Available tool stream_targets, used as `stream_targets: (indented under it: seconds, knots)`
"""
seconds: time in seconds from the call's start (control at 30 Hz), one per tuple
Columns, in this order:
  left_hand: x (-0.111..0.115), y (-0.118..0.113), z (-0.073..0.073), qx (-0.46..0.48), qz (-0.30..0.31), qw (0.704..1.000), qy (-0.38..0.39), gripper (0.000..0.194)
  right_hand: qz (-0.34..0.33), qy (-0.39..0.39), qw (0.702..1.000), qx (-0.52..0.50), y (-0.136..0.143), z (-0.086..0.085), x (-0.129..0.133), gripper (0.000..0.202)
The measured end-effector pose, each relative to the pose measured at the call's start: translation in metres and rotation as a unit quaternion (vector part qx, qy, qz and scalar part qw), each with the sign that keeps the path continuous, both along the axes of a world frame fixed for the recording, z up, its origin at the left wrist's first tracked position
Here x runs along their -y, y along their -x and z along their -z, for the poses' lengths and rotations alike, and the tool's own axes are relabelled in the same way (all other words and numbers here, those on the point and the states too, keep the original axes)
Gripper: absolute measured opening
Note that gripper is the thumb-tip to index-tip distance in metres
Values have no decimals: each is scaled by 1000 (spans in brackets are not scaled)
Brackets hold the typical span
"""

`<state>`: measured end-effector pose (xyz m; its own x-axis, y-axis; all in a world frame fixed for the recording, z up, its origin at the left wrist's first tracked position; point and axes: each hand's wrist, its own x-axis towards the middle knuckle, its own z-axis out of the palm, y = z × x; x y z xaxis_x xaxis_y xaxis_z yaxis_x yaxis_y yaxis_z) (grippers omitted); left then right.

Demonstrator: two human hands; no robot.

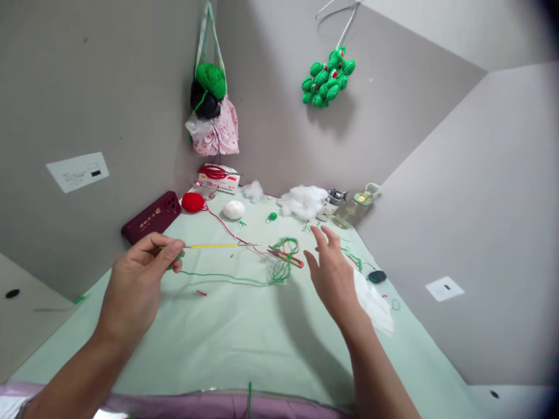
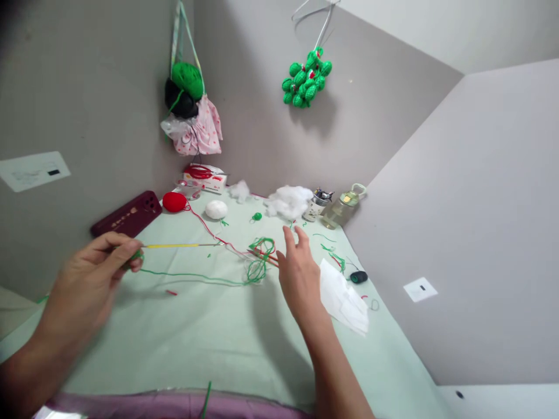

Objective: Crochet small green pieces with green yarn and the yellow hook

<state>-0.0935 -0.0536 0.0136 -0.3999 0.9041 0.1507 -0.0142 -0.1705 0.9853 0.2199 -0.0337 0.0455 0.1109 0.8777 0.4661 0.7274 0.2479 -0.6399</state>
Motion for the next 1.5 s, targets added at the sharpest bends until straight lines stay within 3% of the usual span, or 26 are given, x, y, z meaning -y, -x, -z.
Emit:
stream_targets:
  seconds: [0.07, 0.17, 0.2, 0.27, 0.4, 0.6, 0.8, 0.9, 1.03, 1.17, 1.3, 1.4, 1.5]
  knots:
    - [4, -8, -6, 61, 60, 996, 18, 31, -39, 2, 998, 39, 10, 5, 15, 41]
    - [16, -31, -14, 163, 183, 967, 73, 39, -221, 83, 965, -113, 34, 11, 48, 50]
    - [21, -40, -15, 172, 217, 957, 82, 42, -256, 84, 948, -169, 42, 13, 59, 52]
    - [29, -58, -15, 187, 272, 939, 99, 43, -278, 43, 933, -225, 56, 18, 77, 37]
    - [38, -79, -11, 211, 341, 908, 121, 38, -229, -19, 940, -252, 71, 27, 89, 24]
    - [42, -78, -11, 214, 367, 895, 135, 25, -181, -41, 926, -328, 71, 39, 89, 22]
    - [43, -86, -2, 189, 357, 906, 126, 49, -170, -54, 932, -317, 72, 46, 85, 21]
    - [42, -89, 2, 180, 360, 908, 115, 54, -162, -54, 939, -298, 70, 46, 83, 11]
    - [39, -89, 4, 180, 383, 898, 117, 60, -143, -15, 937, -317, 65, 44, 84, 7]
    - [30, -80, 1, 152, 429, 881, 128, 56, -112, 73, 879, -457, 58, 45, 80, 10]
    - [11, -50, -3, 11, 462, 879, 116, 40, -86, 70, 810, -576, 40, 40, 74, 20]
    - [-4, -13, -5, -106, 398, 906, 101, 40, -65, 46, 783, -616, 18, 31, 73, 22]
    - [-18, 26, -2, -232, 291, 924, 81, 37, -33, 11, 771, -635, 1, 25, 76, 24]
